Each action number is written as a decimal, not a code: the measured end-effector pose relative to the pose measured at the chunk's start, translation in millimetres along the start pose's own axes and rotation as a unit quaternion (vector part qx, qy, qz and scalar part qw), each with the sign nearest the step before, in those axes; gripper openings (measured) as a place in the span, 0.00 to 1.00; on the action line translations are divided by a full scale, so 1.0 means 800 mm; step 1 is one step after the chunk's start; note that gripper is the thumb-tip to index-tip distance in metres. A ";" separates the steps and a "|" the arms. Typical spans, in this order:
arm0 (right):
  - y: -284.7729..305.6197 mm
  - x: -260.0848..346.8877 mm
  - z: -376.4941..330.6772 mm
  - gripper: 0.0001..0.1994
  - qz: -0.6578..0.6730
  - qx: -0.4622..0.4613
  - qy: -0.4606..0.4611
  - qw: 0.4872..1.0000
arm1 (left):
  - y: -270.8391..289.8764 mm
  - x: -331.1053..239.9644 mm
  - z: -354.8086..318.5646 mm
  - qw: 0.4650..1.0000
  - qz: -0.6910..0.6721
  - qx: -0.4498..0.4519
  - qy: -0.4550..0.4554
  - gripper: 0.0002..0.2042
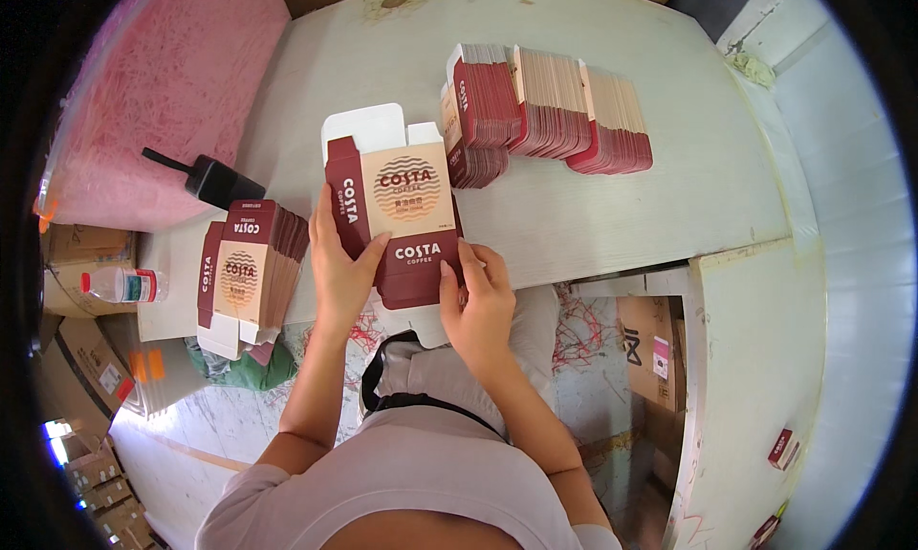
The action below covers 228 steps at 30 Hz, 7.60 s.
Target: The person assembles cardboard coffee boxes by hand, taking flat cutouts from a stack and folding the flaps together until they form a rectangular box.
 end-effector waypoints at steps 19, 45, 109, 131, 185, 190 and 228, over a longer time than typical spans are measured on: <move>-0.023 -0.017 0.025 0.16 0.072 0.057 -0.059 0.994 | -0.003 0.030 -0.024 0.966 -0.228 0.003 0.123 0.27; 0.046 0.013 0.020 0.18 0.216 0.026 0.047 0.975 | 0.014 -0.037 -0.007 0.893 -0.416 0.095 0.140 0.24; 0.164 -0.058 -0.011 0.09 0.243 -0.162 -0.070 0.954 | -0.091 -0.094 -0.062 0.940 -0.101 0.313 -0.090 0.36; 0.279 -0.078 -0.166 0.11 -0.069 -0.451 -0.092 0.885 | -0.180 -0.209 -0.178 0.776 -0.197 0.554 -0.228 0.42; 0.283 -0.054 -0.199 0.09 0.048 -0.449 -0.142 0.881 | -0.194 -0.231 -0.198 0.697 -0.342 0.601 -0.189 0.36; 0.279 -0.057 -0.206 0.07 0.023 -0.450 -0.123 0.884 | -0.196 -0.232 -0.195 0.663 -0.300 0.637 -0.256 0.34; 0.273 -0.072 -0.200 0.16 0.247 -0.311 -0.159 0.904 | -0.243 -0.211 -0.179 0.585 -0.449 0.675 -0.008 0.17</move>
Point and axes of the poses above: each hand's wrist, its own z-axis towards the middle knuckle, its own y-axis out of the back of the hand, x = y × z, the point moved 3 cm from there along z, towards the middle knuckle, and after that the axes turned 10 degrees about -z, right-handed, at the moved point
